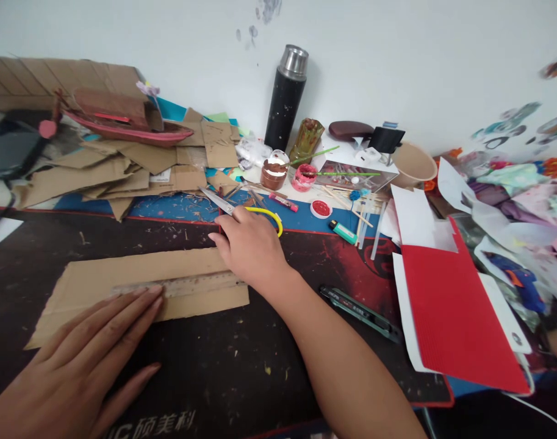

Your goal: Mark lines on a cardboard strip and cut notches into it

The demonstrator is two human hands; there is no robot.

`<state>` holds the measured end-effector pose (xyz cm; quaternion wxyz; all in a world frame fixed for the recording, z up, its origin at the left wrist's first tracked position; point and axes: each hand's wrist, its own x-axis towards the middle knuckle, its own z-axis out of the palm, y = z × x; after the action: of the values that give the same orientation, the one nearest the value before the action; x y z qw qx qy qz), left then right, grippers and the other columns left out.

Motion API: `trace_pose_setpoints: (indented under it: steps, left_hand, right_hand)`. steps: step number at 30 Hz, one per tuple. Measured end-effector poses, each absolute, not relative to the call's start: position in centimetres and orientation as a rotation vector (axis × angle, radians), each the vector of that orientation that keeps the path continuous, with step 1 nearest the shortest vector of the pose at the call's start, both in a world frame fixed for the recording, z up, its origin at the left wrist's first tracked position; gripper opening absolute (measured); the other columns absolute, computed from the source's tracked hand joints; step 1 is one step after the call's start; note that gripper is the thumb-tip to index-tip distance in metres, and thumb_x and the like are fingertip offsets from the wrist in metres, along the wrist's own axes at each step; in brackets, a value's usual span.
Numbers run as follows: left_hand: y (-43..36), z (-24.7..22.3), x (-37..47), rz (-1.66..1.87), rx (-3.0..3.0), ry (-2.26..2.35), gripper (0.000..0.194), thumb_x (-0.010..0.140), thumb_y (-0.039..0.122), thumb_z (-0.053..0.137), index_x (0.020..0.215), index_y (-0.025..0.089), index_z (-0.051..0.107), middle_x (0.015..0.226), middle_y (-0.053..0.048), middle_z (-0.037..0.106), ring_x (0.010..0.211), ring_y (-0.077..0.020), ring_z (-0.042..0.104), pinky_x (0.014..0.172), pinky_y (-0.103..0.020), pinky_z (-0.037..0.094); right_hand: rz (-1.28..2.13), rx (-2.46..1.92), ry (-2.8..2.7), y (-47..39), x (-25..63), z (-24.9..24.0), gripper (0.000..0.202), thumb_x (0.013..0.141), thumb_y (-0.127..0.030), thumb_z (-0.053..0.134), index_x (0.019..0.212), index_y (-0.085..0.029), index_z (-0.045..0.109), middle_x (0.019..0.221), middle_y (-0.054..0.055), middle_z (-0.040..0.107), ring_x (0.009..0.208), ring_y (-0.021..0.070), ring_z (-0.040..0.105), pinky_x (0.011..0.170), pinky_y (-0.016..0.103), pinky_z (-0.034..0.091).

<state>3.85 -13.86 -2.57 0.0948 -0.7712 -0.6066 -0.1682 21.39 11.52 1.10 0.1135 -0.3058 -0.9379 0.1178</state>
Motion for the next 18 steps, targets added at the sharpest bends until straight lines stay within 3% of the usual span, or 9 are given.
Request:
trace_pose_setpoints:
  steps: [18]
  left_hand:
    - [-13.87,-2.77,3.72,-0.449,-2.292,-1.788,0.086,0.116,0.051,0.046,0.188,0.01,0.022,0.174,-0.017,0.062,0.149,-0.0398,0.063,0.142,-0.051,0.026]
  right_hand:
    - [0.432,-0.868,-2.713,12.01,21.74,1.45,0.025,0.12,-0.033,0.068,0.13,-0.019,0.086,0.117,0.011,0.081,0.106,0.0277,0.075,0.094,0.039,0.053]
